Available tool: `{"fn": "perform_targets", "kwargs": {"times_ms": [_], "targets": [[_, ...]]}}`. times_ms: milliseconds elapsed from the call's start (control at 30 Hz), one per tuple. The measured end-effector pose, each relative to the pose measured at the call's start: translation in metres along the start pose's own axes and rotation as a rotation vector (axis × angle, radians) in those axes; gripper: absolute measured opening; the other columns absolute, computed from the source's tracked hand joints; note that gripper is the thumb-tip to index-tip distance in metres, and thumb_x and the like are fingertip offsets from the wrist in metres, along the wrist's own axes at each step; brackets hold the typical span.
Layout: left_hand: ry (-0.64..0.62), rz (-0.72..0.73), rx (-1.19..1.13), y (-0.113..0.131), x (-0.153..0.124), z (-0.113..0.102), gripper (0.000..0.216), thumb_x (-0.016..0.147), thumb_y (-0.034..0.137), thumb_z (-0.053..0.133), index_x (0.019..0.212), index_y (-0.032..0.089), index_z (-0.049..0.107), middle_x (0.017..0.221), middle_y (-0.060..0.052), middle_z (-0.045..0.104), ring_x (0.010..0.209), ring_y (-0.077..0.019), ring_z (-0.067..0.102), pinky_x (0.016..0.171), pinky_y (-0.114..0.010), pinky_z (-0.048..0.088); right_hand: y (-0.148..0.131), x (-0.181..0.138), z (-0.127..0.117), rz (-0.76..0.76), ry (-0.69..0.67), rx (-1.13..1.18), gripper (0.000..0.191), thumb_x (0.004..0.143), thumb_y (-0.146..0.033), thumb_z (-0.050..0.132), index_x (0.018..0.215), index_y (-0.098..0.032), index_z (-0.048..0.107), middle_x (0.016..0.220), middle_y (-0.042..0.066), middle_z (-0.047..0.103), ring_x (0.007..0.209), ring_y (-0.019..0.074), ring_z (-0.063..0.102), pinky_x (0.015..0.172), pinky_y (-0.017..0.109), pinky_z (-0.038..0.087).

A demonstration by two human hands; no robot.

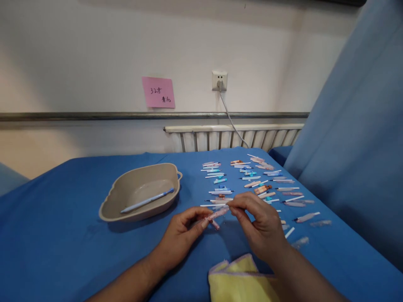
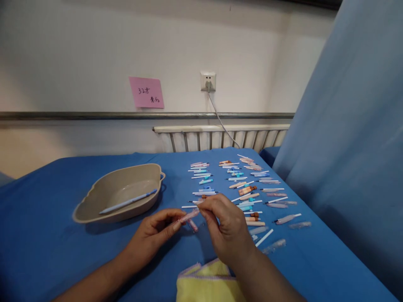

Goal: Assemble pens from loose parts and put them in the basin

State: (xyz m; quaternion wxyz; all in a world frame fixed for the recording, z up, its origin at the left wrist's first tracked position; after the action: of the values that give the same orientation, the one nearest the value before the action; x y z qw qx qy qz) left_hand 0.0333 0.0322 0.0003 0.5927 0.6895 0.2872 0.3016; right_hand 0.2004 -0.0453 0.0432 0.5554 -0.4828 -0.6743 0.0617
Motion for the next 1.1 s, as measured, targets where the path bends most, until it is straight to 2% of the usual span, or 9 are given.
{"fn": "perform_targets", "kwargs": {"times_ms": [267,333,433,500,567,767,1100], "targets": [[0.035,0.002,0.013,0.003,0.001,-0.002,0.018,0.082,0.027,0.061,0.095,0.015,0.065,0.085,-0.006,0.068,0.083,-0.0187,0.061,0.081,-0.032,0.046,0.005,0.001,0.002,0.071,-0.018,0.004,0.015,0.085,-0.011,0.053,0.09,-0.022,0.063,0.086,0.002,0.066,0.082,0.0152,0.062,0.073,0.026,0.046],[0.099,0.033,0.039,0.005,-0.001,-0.005,0.015,0.081,0.026,0.063,0.092,0.017,0.065,0.081,-0.003,0.065,0.078,-0.0161,0.058,0.075,-0.027,0.045,0.01,-0.002,0.005,0.173,-0.019,0.045,0.011,0.083,-0.014,0.056,0.086,-0.022,0.063,0.082,0.001,0.066,0.075,0.0145,0.062,0.069,0.026,0.046],[0.208,0.112,0.069,0.012,-0.007,-0.007,0.009,0.081,0.024,0.063,0.088,0.019,0.062,0.081,0.0,0.061,0.075,-0.0131,0.056,0.07,-0.023,0.044,0.02,-0.007,0.015,0.386,-0.027,0.235,0.005,0.082,-0.018,0.057,0.08,-0.02,0.06,0.074,0.0,0.065,0.066,0.0137,0.062,0.062,0.025,0.047],[0.225,0.154,0.106,0.017,-0.012,-0.004,0.005,0.084,0.022,0.059,0.089,0.021,0.06,0.082,0.0,0.061,0.077,-0.0131,0.057,0.072,-0.024,0.045,0.022,-0.009,0.021,0.485,-0.035,0.376,0.004,0.082,-0.02,0.057,0.079,-0.02,0.058,0.07,-0.002,0.063,0.064,0.0131,0.061,0.06,0.024,0.046],[0.204,0.197,0.133,0.021,-0.016,0.001,0.004,0.086,0.021,0.056,0.089,0.022,0.059,0.084,0.0,0.061,0.08,-0.0137,0.058,0.075,-0.025,0.045,0.02,-0.008,0.024,0.517,-0.029,0.466,0.004,0.082,-0.021,0.058,0.079,-0.019,0.057,0.067,-0.003,0.06,0.062,0.0121,0.06,0.06,0.024,0.045],[0.157,0.28,0.159,0.025,-0.021,0.006,0.012,0.088,0.016,0.05,0.093,0.024,0.058,0.089,0.0,0.061,0.088,-0.0148,0.058,0.08,-0.027,0.044,0.008,-0.005,0.02,0.421,0.002,0.519,0.003,0.082,-0.017,0.057,0.08,-0.019,0.057,0.068,-0.002,0.059,0.063,0.0113,0.057,0.06,0.023,0.044],[0.146,0.274,0.192,0.017,-0.018,0.004,0.013,0.089,0.015,0.049,0.094,0.024,0.057,0.091,-0.001,0.06,0.091,-0.0157,0.057,0.083,-0.029,0.044,-0.01,-0.004,0.01,0.231,-0.006,0.364,0.009,0.081,-0.013,0.057,0.076,-0.02,0.058,0.072,0.0,0.06,0.068,0.0124,0.057,0.066,0.025,0.046]]}}
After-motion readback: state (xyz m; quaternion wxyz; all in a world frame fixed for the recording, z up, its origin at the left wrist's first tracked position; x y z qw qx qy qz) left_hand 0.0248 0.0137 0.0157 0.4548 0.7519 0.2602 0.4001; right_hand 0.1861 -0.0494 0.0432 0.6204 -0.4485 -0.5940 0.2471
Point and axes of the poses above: each hand's wrist, its own x-axis towards the middle knuckle, its own z-axis out of the palm, y = z × x, the point moved 4 cm from there along x, towards the middle knuckle
